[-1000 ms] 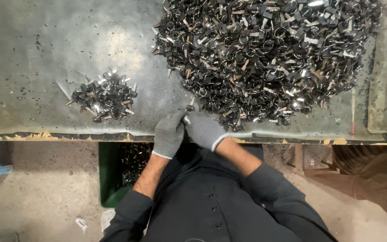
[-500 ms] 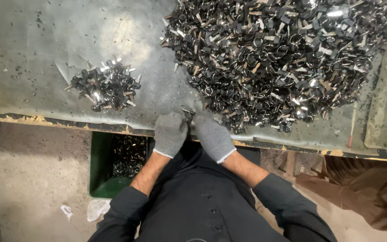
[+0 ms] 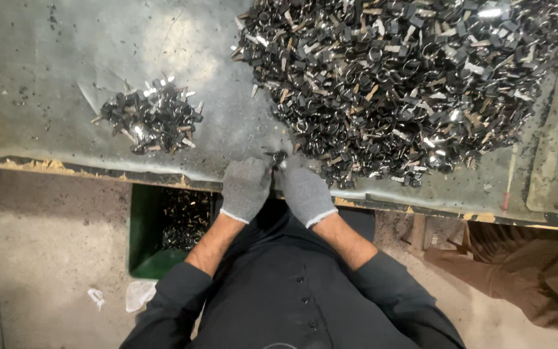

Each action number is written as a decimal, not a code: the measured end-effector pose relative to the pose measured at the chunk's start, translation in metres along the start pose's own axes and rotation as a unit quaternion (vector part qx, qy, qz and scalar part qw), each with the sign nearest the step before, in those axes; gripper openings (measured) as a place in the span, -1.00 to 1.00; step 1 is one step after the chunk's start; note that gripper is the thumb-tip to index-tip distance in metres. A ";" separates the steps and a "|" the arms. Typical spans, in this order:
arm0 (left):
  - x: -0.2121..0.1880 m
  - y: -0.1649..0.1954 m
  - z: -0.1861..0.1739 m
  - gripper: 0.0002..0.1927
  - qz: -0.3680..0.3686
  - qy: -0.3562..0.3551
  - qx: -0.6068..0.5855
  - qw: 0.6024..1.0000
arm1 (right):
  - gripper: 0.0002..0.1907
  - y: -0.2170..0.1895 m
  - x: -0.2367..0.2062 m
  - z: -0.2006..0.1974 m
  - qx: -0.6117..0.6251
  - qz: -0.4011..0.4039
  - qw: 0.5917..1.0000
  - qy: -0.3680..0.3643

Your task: The person sits at a workbench with a large pile of small metal components and sorts them one at a time, placing selected pieces into a green bin below the bench edge. The person occasionally sets pieces aside on the bench and continues picking through the pile by hand while wearing gloves.

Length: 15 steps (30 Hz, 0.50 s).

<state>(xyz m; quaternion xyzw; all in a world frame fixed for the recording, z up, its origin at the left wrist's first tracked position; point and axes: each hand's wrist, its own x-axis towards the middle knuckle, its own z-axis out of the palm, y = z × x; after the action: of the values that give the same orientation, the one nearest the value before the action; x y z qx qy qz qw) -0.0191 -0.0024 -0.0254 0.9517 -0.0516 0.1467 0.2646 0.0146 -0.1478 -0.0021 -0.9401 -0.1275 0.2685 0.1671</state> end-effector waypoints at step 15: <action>0.056 0.031 0.002 -0.65 -0.001 -0.011 -0.080 0.997 | -0.59 0.059 -0.034 -0.017 -0.040 -0.010 0.996 -0.082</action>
<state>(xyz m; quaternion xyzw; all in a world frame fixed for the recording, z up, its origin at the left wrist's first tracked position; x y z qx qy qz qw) 0.0296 -0.0313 0.0049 0.9292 -0.0650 0.1315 0.3393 0.0046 -0.2167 0.0048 -0.9194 -0.1610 0.3380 0.1208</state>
